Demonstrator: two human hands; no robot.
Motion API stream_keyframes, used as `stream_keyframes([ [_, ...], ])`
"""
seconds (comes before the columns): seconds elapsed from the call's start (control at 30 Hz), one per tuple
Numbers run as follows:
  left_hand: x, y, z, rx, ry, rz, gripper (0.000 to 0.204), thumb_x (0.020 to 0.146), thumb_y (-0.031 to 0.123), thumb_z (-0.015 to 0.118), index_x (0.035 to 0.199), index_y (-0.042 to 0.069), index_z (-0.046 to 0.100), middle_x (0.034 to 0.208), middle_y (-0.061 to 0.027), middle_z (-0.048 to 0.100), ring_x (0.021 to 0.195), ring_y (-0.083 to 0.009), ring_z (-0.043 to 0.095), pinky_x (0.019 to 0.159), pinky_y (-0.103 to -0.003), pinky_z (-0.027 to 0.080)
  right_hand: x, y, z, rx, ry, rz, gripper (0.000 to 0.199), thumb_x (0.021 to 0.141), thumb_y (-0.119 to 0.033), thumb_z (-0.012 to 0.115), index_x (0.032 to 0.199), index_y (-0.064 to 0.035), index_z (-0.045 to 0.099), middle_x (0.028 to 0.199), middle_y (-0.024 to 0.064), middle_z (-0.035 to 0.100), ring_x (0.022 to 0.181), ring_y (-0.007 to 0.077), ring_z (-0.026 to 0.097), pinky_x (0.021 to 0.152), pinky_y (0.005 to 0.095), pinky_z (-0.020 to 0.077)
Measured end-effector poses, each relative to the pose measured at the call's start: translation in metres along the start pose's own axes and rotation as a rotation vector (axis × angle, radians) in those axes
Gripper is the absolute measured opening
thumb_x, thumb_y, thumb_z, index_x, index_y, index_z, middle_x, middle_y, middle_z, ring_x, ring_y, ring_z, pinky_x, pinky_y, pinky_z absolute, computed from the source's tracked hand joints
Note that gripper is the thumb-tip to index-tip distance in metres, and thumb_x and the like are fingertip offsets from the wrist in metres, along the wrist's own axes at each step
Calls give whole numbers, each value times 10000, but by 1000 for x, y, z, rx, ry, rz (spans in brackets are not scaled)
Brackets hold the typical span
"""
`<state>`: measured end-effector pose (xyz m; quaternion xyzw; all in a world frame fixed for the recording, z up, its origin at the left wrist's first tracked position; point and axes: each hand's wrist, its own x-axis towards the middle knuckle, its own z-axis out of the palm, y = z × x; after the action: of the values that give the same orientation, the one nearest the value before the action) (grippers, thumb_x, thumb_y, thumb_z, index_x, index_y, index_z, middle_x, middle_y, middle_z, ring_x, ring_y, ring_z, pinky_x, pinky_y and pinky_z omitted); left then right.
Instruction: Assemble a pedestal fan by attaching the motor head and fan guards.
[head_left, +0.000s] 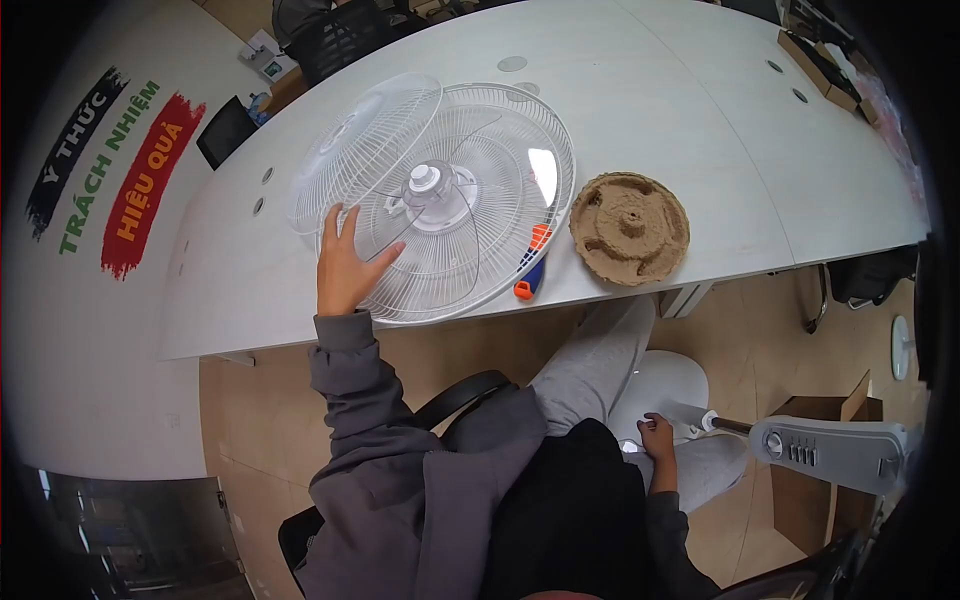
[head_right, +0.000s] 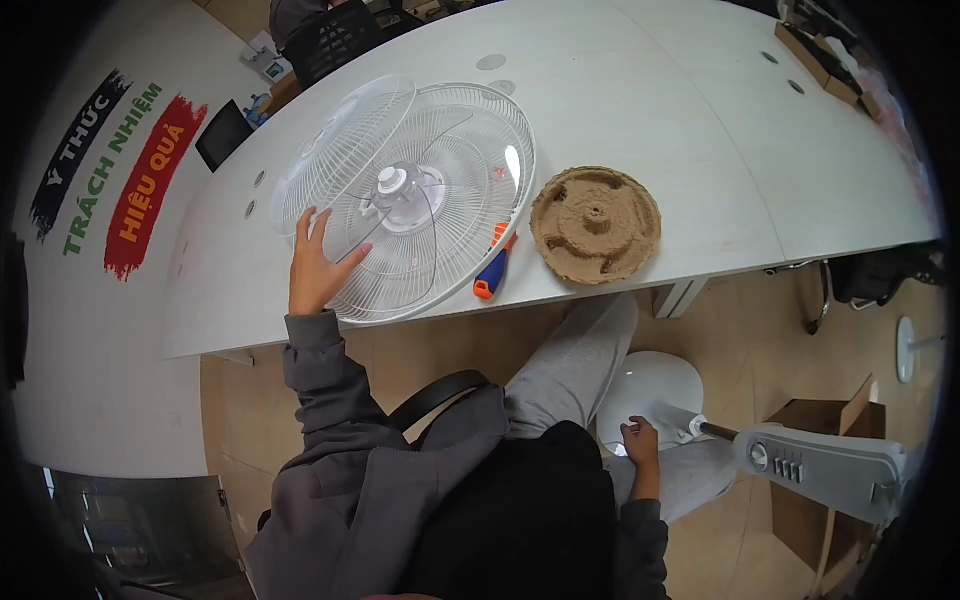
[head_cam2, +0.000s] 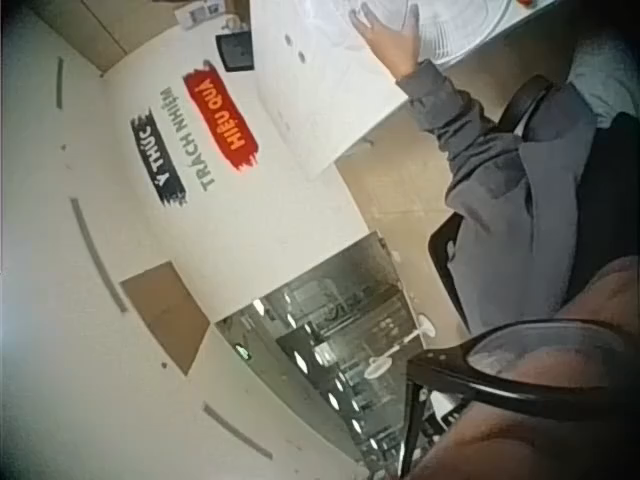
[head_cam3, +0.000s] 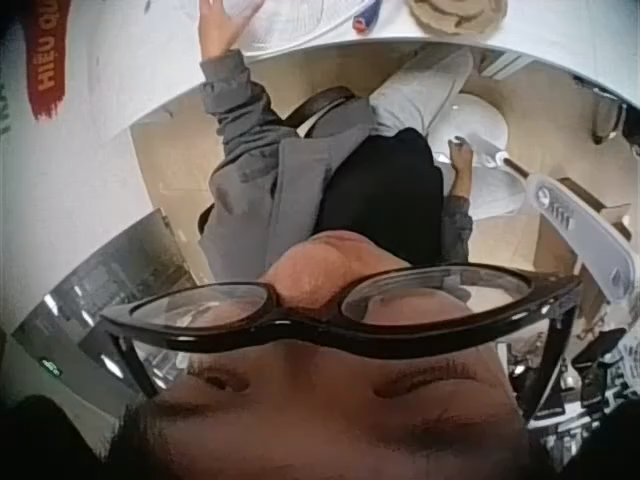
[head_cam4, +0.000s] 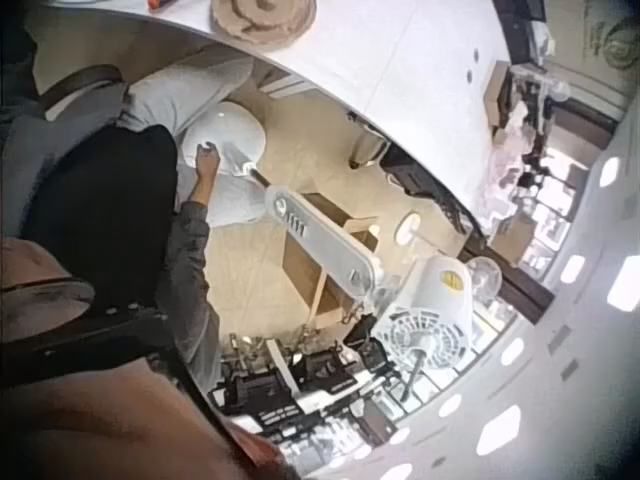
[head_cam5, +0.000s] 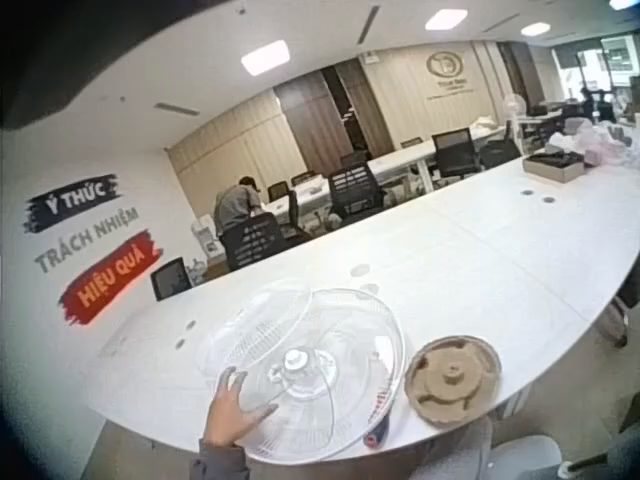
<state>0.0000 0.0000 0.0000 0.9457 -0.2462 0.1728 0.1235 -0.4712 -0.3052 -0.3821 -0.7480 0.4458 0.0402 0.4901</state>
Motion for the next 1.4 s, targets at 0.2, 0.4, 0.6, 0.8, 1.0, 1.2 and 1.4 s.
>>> stream_keyframes([
  [0.2, 4, -5, 8, -78, -147, -35, 650, 840, 497, 750, 1235, -11, 656, 1461, -191, 496, 1292, -388, 537, 1015, -459, 473, 7, -1, 3, 13, 15, 5, 394, 828, -200, 723, 1141, 36, 686, 854, 166, 722, 761, 257, 710, 719, 371, 561],
  [0.4, 15, -10, -1, -184, -75, -108, 549, 885, 479, 709, 1138, -8, 713, 1346, -207, 592, 1209, -383, 587, 979, -444, 490, 4, 3, 4, -1, 43, -12, 355, 830, -182, 731, 1119, 21, 700, 814, 132, 710, 726, 220, 684, 685, 349, 542],
  [0.6, 38, -22, -10, 34, 141, 199, 394, 872, 376, 748, 955, -10, 763, 1305, -188, 618, 1194, -349, 594, 986, -410, 480, 7, 4, 4, 32, 28, 21, 353, 826, -189, 733, 1110, 18, 703, 817, 130, 706, 732, 218, 682, 688, 355, 542],
  [0.8, 59, 8, 4, -318, -178, 399, 418, 962, 150, 635, 1359, 33, 569, 1355, -192, 586, 1250, -374, 557, 1036, -406, 449, 8, 5, 4, 19, 45, 14, 358, 825, -195, 736, 1114, 15, 705, 806, 126, 707, 738, 212, 686, 695, 346, 546],
  [1.0, 87, 10, 38, -231, -153, 578, 411, 920, 6, 593, 1330, 13, 571, 1344, -178, 597, 1225, -368, 573, 1029, -410, 461, 9, 11, 6, 36, 43, 54, 420, 840, -237, 720, 1158, 35, 679, 892, 191, 734, 822, 275, 723, 775, 375, 570],
  [1.2, 101, 0, 48, -239, -209, 566, 370, 874, -67, 612, 1240, -26, 579, 1200, -211, 630, 1154, -389, 593, 999, -407, 464, 13, 15, 7, 6, -4, 19, 455, 848, -305, 701, 1168, 18, 679, 958, 208, 745, 885, 326, 731, 831, 401, 570],
  [1.4, 87, 32, 5, -434, -269, 341, 274, 909, -10, 615, 1156, -16, 497, 1068, -204, 593, 1008, -328, 595, 890, -391, 463, -7, -8, -4, 121, 85, -123, 441, 863, -338, 696, 1170, -23, 686, 962, 151, 751, 909, 279, 728, 859, 372, 559],
])
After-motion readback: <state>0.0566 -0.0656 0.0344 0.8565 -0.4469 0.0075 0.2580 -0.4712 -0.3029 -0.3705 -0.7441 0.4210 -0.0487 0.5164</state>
